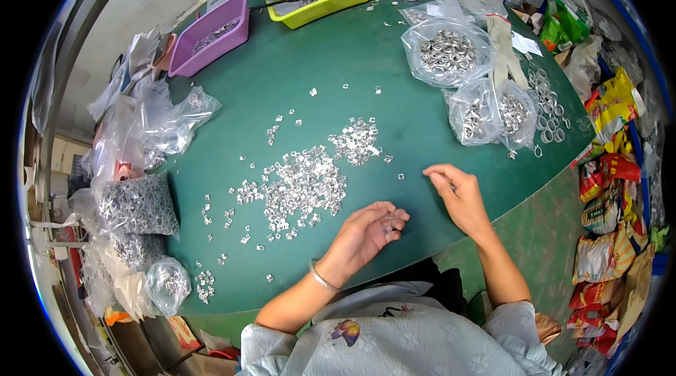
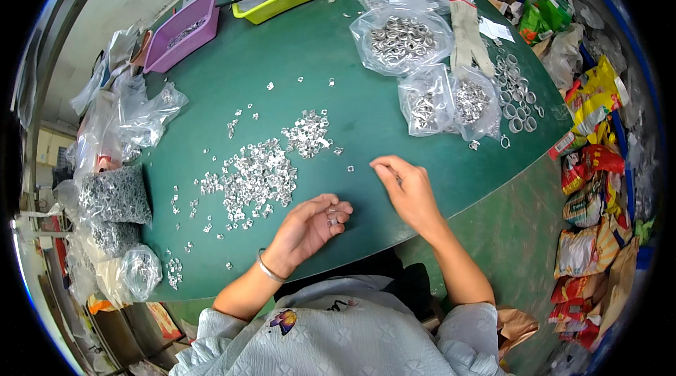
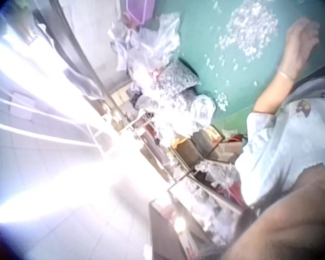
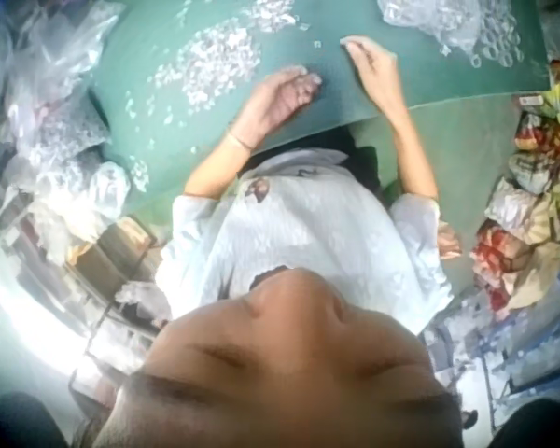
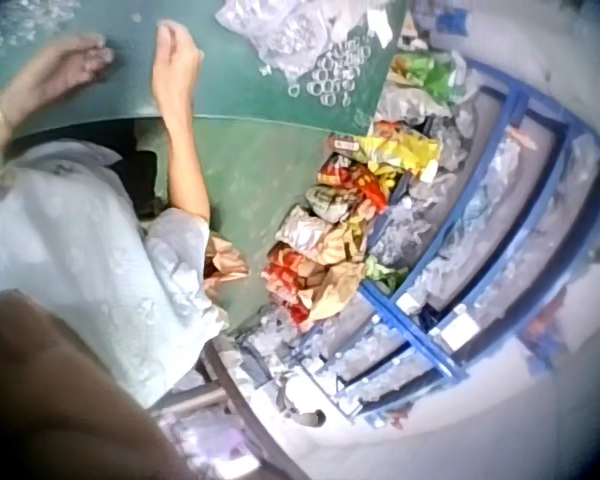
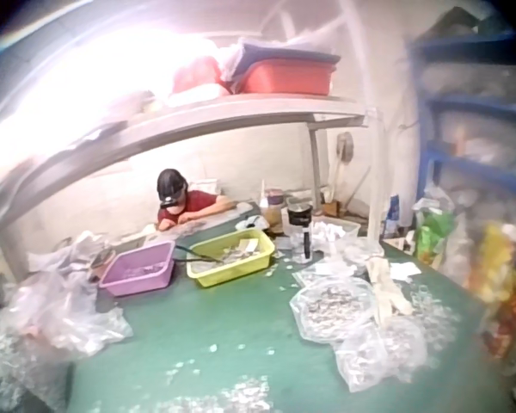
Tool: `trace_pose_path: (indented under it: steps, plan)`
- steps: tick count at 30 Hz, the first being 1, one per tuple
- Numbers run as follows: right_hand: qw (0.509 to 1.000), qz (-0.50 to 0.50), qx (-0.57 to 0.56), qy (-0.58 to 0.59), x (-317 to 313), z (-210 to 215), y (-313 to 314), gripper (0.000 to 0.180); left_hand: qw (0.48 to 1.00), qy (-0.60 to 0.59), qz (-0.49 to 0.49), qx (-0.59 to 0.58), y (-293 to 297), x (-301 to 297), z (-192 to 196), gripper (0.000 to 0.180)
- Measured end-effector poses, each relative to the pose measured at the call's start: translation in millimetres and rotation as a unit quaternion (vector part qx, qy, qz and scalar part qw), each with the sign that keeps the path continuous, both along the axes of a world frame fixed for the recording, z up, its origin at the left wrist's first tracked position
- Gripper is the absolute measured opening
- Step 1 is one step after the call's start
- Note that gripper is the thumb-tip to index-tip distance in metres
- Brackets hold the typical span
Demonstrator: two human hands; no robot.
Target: The person sorts small metal decorative components on a green tabletop by hand, picking them up from piles and placing them into different areas or plastic bags.
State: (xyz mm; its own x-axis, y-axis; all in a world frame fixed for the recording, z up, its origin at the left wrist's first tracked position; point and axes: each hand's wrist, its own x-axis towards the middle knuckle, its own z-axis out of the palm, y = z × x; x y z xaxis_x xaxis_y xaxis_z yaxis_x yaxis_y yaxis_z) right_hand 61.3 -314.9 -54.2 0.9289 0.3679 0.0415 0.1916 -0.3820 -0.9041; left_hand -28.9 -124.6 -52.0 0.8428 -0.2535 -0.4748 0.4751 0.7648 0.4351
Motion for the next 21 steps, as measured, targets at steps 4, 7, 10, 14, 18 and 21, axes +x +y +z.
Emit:
trace_pose_path:
  steps: [4,7,10,14,18,21]
  plan:
    - [0.978,0.052,-0.153,-0.134,17.2,7.8,35.5,0.022,0.996,-0.011,0.064,0.066,7.2,-10.0,-2.3,0.021]
    - [0.954,0.094,-0.200,-0.203,31.6,0.6,56.2,0.023,0.906,-0.111,0.040,0.408,18.1,-2.4,-3.8,0.021]
    - [0.937,0.119,-0.203,-0.259,43.0,-13.9,70.4,0.022,0.763,-0.166,0.037,0.624,25.0,10.6,1.5,0.019]
    - [0.929,0.122,-0.182,-0.299,49.5,-26.6,75.9,0.016,0.855,-0.144,0.001,0.498,29.3,13.5,6.2,0.021]
    - [0.989,0.105,-0.064,-0.088,48.5,-14.1,66.3,0.012,0.996,-0.001,0.016,0.093,27.3,3.9,9.7,0.027]
    - [0.895,0.121,0.238,0.356,47.2,-6.3,50.9,0.011,0.998,0.023,0.059,-0.016,24.2,9.0,-2.1,0.037]
